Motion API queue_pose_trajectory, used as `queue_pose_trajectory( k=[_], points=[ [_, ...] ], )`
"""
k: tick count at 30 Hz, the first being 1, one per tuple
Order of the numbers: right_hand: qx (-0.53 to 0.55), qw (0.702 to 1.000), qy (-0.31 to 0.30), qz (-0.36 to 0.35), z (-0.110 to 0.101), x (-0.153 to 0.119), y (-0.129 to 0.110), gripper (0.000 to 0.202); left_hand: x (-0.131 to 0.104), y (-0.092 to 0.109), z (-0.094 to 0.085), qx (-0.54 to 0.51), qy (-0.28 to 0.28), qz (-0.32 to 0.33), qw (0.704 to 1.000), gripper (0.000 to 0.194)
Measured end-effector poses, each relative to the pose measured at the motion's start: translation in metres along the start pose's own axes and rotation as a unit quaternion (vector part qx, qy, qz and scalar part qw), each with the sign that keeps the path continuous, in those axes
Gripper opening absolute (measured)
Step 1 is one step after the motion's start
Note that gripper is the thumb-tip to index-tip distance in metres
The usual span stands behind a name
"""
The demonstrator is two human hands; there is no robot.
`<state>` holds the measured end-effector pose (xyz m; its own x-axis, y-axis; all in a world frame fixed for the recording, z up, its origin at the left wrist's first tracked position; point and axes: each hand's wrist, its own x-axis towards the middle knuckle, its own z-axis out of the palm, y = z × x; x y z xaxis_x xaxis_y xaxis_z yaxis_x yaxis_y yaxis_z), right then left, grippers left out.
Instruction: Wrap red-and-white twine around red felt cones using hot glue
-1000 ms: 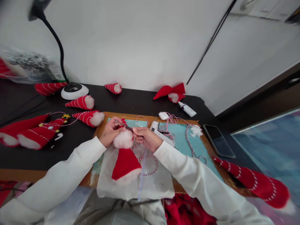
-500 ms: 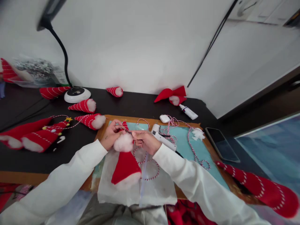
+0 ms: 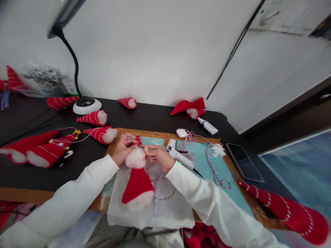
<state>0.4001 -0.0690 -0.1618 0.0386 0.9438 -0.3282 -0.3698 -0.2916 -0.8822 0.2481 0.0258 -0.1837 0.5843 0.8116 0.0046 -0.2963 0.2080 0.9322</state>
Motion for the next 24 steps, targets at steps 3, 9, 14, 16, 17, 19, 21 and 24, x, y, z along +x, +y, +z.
queue_pose_trajectory(
  k=[3,9,14,16,17,19,21,24],
  points=[
    [0.001,1.0,-0.001,-0.006,0.002,0.001,0.003,0.048,0.0,-0.001,0.0,-0.007,-0.001,-0.001,1.0,0.055],
    [-0.004,0.999,-0.035,-0.012,0.002,0.0,-0.001,0.043,0.0,-0.001,-0.001,-0.015,-0.008,-0.004,1.0,0.056],
    [-0.035,0.996,-0.084,0.012,0.002,-0.006,-0.014,0.043,0.001,-0.001,-0.001,-0.014,-0.014,-0.013,1.0,0.058],
    [-0.038,0.995,-0.089,0.024,0.003,-0.006,-0.017,0.047,0.001,0.0,0.0,-0.014,-0.012,-0.015,1.0,0.058],
    [-0.039,0.995,-0.087,0.029,0.003,-0.006,-0.017,0.05,0.001,0.0,0.0,-0.014,-0.011,-0.016,1.0,0.058],
    [-0.047,0.995,-0.075,0.036,0.003,-0.004,-0.016,0.055,0.0,0.001,0.0,-0.013,-0.01,-0.018,1.0,0.057],
    [-0.063,0.996,-0.057,0.037,0.002,-0.002,-0.013,0.06,-0.001,0.002,0.0,-0.009,-0.012,-0.019,1.0,0.056],
    [-0.094,0.995,-0.023,0.022,0.001,0.001,-0.008,0.062,-0.001,0.003,0.001,0.0,-0.022,-0.022,1.0,0.055]
  ],
)
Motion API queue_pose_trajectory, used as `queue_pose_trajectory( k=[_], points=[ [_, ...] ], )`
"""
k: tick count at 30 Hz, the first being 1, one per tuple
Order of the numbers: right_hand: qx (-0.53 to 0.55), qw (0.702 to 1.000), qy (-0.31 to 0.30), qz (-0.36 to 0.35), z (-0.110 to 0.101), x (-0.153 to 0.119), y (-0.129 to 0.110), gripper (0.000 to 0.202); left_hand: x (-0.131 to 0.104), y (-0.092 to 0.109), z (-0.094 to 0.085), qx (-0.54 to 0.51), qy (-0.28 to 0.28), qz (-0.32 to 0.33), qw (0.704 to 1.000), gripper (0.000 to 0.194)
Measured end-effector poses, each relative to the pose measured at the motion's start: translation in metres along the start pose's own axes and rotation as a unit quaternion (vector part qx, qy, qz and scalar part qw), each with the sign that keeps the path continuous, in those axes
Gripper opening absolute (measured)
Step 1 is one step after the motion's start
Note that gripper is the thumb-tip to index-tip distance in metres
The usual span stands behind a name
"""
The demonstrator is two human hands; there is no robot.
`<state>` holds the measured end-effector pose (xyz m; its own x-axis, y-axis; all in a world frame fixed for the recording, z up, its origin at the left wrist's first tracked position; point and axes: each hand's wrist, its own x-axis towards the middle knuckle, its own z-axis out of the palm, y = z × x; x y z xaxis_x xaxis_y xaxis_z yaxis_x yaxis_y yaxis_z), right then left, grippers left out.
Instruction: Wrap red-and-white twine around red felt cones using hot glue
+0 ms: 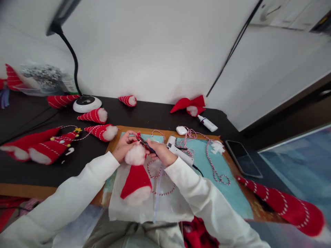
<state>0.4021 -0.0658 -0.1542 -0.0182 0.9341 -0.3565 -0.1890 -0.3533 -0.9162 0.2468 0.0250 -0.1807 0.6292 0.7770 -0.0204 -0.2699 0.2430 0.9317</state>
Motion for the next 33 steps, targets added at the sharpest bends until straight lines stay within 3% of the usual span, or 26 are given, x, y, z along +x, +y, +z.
queue_pose_trajectory(
  k=[10,16,20,27,33],
  points=[
    [-0.103,0.985,0.085,-0.113,0.014,-0.007,0.012,0.064,-0.001,0.0,0.0,0.039,-0.019,0.007,0.999,0.054],
    [-0.183,0.954,0.132,-0.195,0.018,-0.011,0.019,0.058,-0.003,0.002,0.002,0.037,-0.026,0.008,0.999,0.054],
    [-0.268,0.919,0.158,-0.241,0.021,-0.013,0.02,0.054,-0.003,0.0,0.002,0.029,-0.031,0.004,0.999,0.056],
    [-0.3,0.905,0.161,-0.254,0.022,-0.009,0.022,0.053,-0.002,-0.005,0.002,0.01,-0.033,0.002,0.999,0.058],
    [-0.29,0.911,0.154,-0.251,0.022,-0.011,0.021,0.055,-0.001,-0.006,0.001,0.009,-0.034,0.0,0.999,0.061]
  ],
)
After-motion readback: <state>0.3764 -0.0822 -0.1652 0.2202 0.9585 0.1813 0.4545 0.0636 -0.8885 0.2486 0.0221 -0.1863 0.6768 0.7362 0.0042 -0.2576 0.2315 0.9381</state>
